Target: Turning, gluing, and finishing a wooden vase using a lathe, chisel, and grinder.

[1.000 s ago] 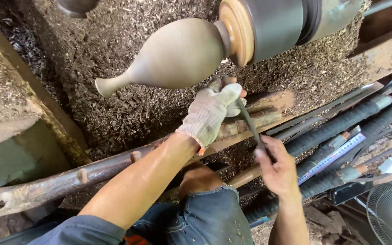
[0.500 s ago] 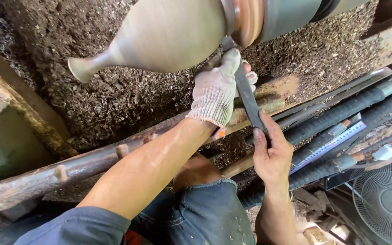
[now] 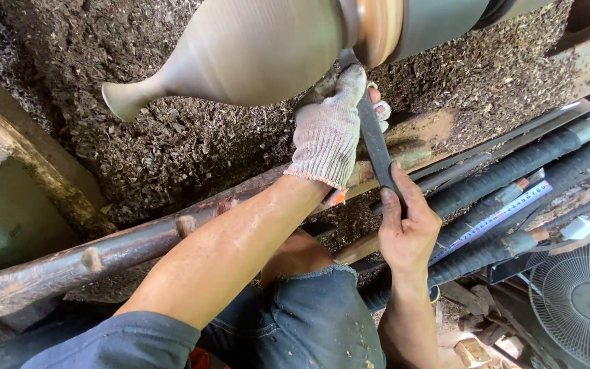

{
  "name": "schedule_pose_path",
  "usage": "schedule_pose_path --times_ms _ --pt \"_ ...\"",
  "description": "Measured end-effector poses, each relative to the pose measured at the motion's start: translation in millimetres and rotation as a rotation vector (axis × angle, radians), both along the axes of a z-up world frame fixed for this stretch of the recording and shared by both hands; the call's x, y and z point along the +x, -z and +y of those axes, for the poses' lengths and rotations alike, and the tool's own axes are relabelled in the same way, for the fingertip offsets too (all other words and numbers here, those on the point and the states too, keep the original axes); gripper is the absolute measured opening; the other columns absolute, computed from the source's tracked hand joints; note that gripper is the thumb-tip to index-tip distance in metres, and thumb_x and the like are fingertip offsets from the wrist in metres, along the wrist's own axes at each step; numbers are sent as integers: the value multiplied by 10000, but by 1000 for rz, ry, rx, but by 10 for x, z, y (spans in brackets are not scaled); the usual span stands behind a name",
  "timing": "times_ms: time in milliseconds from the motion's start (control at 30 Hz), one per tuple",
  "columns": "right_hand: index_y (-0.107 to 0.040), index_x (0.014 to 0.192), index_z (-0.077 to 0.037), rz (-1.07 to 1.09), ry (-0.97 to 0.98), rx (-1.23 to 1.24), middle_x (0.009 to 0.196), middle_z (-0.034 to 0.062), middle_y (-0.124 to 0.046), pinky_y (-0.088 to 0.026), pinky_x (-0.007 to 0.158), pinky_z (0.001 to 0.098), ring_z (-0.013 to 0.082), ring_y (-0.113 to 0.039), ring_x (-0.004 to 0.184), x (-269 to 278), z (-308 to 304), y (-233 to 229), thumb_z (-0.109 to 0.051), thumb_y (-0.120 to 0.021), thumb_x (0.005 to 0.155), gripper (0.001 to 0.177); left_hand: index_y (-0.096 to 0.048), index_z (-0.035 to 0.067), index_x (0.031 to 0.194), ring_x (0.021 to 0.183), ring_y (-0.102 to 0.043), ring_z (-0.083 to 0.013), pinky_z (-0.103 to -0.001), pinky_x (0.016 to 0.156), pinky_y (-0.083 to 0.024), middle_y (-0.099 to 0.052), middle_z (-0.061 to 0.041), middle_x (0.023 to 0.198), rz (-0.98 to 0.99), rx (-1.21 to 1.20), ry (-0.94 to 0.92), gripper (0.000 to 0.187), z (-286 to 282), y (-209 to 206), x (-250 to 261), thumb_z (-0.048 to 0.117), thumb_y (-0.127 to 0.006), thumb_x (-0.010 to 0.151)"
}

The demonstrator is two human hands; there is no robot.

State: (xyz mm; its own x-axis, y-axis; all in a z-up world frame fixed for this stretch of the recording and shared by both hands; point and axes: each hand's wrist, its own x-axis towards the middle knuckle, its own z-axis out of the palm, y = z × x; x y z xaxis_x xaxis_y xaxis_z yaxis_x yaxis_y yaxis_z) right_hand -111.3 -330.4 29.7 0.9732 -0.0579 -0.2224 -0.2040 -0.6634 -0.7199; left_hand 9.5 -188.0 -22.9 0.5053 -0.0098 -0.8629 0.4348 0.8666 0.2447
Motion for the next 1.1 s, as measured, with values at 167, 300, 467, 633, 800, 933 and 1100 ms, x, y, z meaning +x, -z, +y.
schedule_pose_path --times_ms 167,300,467,633,800,933,1100 --pt "-630 1389 2 -30 -13 -71 1287 175 -727 -540 959 260 173 -710 1139 32 115 -78 78 -659 993 404 -649 -13 921 568 -650 -205 -359 542 -579 -675 -88 726 34 31 26 236 35 -74 35 218 -674 961" --pt "-630 1388 6 -43 -19 -81 1282 176 -729 -540 968 265 172 -709 1140 9 144 -72 83 -654 994 402 -642 -3 910 559 -631 -192 -346 525 -561 -665 -83 719 15 16 12 229 43 -83 29 218 -672 963" --pt "-632 1384 10 -42 -3 -82 1271 174 -734 -541 959 263 159 -705 1114 -33 155 -46 80 -656 995 396 -638 -3 890 541 -614 -185 -335 493 -530 -652 -77 708 12 0 12 239 34 -95 38 223 -672 963" --pt "-622 1393 13 -17 18 -63 1254 154 -736 -531 932 247 123 -677 1068 -80 213 -48 70 -640 1004 394 -639 -4 878 530 -604 -185 -331 477 -511 -647 -76 701 59 -3 33 237 40 -103 55 215 -671 965" --pt "-616 1404 10 18 53 -43 1255 136 -737 -519 907 234 100 -653 1032 -119 262 -59 61 -631 1008 399 -625 -1 878 518 -582 -171 -310 457 -479 -626 -69 684 61 -43 -9 228 12 -63 35 201 -670 974" --pt "-603 1408 31 22 41 -16 1309 150 -711 -505 980 256 122 -647 1121 -143 262 -62 48 -623 1017 392 -613 7 878 493 -560 -163 -299 417 -444 -610 -64 663 45 3 -15 220 -14 -60 38 197 -663 978" --pt "-586 1425 51 43 34 27 1280 132 -693 -493 991 262 135 -629 1120 -171 297 -110 17 -613 1037 390 -628 24 891 473 -553 -160 -295 400 -440 -618 -63 659 78 47 -13 175 5 -72 42 181 -669 958"
